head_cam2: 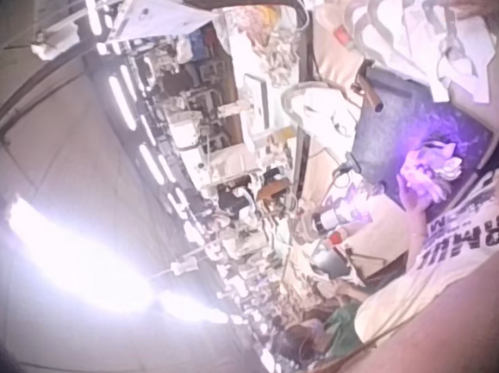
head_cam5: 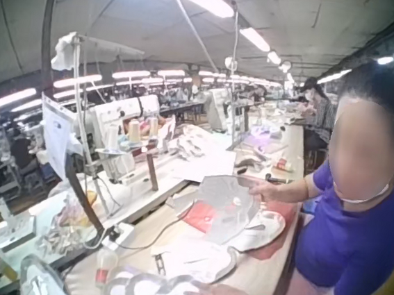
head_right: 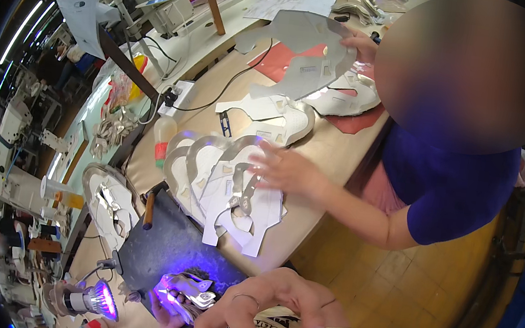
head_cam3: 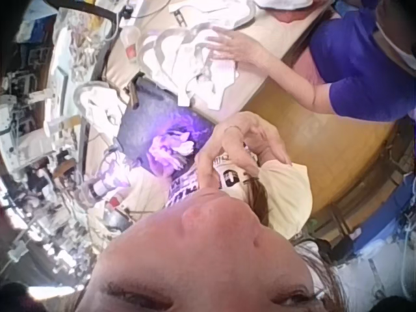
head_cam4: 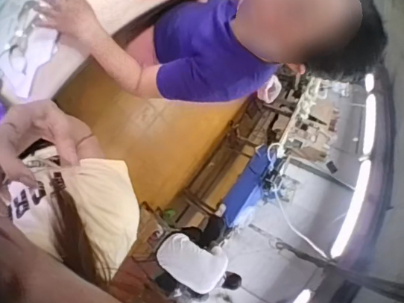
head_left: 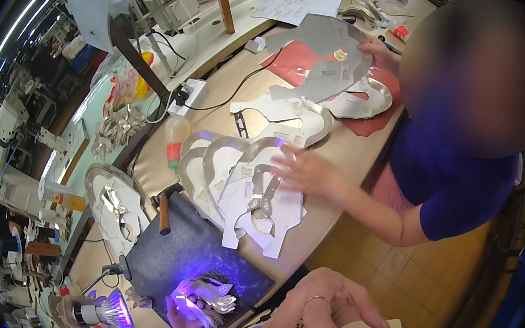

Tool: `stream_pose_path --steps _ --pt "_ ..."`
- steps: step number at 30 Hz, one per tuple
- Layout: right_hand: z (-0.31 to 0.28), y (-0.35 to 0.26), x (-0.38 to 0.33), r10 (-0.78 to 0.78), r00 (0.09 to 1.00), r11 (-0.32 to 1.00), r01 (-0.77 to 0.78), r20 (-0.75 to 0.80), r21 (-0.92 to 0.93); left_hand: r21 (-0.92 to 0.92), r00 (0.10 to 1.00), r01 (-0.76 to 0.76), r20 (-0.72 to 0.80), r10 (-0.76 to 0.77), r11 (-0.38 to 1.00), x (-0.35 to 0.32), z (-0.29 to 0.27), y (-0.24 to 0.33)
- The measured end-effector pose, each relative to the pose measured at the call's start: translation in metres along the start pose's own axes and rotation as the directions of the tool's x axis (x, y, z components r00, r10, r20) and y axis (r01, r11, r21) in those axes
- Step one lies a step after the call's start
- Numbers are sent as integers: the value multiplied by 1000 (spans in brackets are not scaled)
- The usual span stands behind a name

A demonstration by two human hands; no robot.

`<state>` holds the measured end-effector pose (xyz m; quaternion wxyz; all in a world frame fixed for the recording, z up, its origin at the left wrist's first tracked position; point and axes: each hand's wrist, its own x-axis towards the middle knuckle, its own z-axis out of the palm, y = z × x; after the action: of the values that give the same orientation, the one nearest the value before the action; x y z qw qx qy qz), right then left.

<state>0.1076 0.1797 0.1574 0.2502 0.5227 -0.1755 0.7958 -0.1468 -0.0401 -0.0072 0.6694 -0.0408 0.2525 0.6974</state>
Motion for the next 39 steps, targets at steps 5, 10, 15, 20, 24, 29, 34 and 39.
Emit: stream_pose_path --steps 5,10,15,20,24,29,34,39 --pt "11 -15 10 153 959 988 -154 -239 16 -8 1000 10 14 -10 1000 -4 -2 2" --pt "7 4 7 67 983 996 -55 -170 70 -7 999 9 46 -8 1000 -4 -4 3" --pt "1 38 -3 -42 991 989 59 -126 135 -13 997 21 73 -20 1000 -5 -8 1" --pt "29 17 18 118 942 990 -89 -313 105 -13 996 20 91 -19 1000 -9 -7 2" --pt "54 19 36 130 831 978 -16 -541 210 -11 998 23 55 -23 1000 -9 -4 1" --pt "13 29 16 106 993 989 -100 -53 109 -10 996 41 81 -40 999 -8 -2 1" --pt "12 53 8 4 998 994 4 -70 114 -31 997 38 72 -35 999 -7 -3 1" --pt "25 55 8 83 976 992 -61 -201 111 -5 994 34 104 -33 999 -7 -2 0"
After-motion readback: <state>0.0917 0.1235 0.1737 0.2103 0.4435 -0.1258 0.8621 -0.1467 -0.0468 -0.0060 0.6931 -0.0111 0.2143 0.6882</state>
